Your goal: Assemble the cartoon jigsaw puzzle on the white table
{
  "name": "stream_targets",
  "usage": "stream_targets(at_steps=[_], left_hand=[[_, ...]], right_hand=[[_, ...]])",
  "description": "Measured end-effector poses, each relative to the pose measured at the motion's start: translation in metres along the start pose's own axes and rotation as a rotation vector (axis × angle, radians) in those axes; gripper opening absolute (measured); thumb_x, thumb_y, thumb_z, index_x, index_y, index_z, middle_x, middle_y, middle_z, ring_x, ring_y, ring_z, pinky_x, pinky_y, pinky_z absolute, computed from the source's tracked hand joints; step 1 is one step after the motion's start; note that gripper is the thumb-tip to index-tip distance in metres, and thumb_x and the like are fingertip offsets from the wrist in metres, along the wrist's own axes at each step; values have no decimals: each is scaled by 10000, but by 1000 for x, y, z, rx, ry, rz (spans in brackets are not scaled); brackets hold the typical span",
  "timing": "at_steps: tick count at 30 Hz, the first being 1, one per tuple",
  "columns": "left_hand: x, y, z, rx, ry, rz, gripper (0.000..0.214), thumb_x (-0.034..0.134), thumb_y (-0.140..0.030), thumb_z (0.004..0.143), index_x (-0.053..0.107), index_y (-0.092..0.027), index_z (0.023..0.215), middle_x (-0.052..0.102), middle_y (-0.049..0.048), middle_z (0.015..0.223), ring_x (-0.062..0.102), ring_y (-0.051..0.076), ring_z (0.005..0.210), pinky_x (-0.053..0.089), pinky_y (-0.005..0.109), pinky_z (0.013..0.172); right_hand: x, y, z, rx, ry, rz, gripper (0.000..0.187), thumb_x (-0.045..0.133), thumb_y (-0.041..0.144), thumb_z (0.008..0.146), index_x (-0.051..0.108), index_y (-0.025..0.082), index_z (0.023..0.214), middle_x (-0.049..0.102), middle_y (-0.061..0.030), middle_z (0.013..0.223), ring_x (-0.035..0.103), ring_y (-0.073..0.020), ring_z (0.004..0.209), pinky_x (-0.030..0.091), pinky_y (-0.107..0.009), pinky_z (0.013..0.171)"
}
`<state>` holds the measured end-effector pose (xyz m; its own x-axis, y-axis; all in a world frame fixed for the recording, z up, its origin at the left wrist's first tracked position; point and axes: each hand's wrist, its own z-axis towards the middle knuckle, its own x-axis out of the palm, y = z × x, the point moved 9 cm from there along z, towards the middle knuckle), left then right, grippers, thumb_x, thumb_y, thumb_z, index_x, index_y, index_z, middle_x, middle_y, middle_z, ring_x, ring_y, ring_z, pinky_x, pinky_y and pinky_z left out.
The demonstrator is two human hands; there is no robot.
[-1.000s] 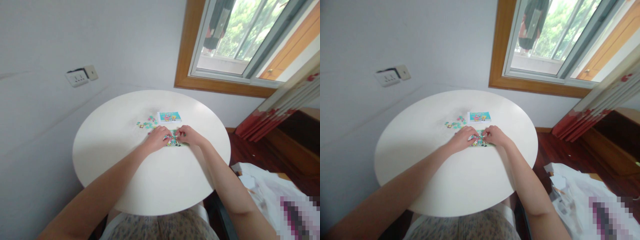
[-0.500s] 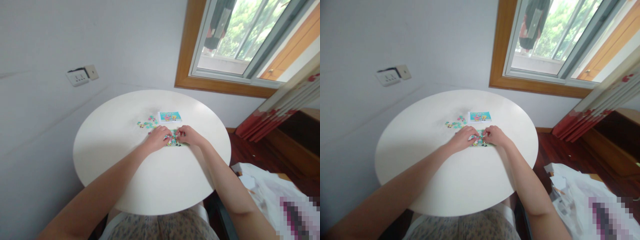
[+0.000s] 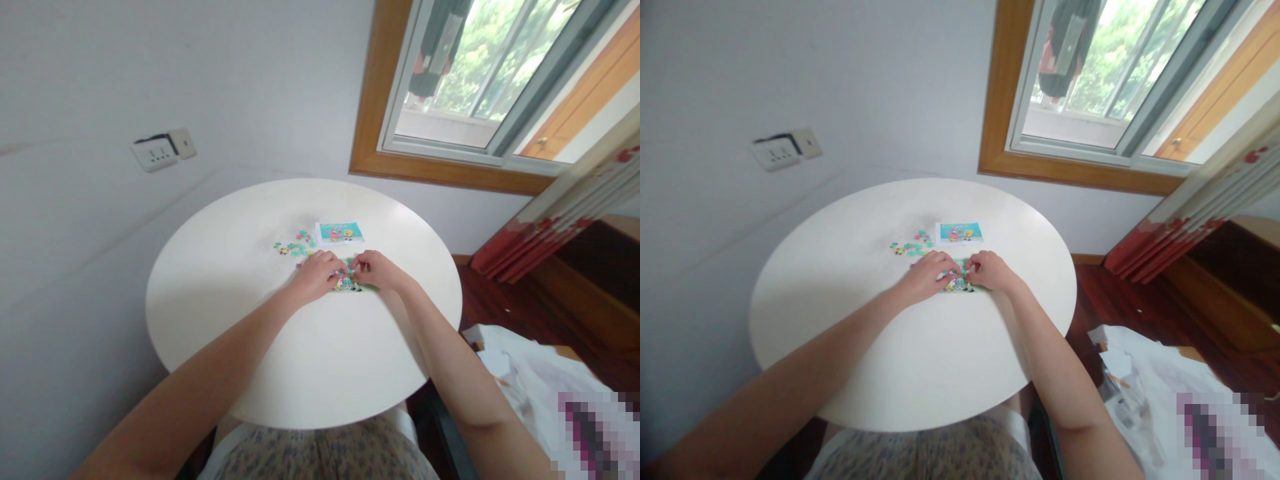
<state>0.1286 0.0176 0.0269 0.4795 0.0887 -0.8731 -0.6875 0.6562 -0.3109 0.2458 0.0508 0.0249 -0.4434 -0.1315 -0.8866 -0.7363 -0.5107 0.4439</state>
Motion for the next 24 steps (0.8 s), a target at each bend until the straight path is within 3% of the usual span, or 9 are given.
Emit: stream_targets(at_steps=[8,24], left_hand=[[-1,0,1,-9,3,-4,189,621,-172,850,713,-251,995,624,42,976,549,222,1008,423,366,937],[-1,0,1,-9,3,3,175,614,-187,866,718,-250,992,628,46,970,552,222,1001,424,369,935]], right_hand=[[-5,-5,-3,-6,20,38,199,683,223,757,734,149,935,619,-27,799,550,-128,706,428,-224,695],[0,-1,-1,-19,19,24,187,695,184,722,734,144,901,624,-23,771,530,-126,684,406,-227,675]])
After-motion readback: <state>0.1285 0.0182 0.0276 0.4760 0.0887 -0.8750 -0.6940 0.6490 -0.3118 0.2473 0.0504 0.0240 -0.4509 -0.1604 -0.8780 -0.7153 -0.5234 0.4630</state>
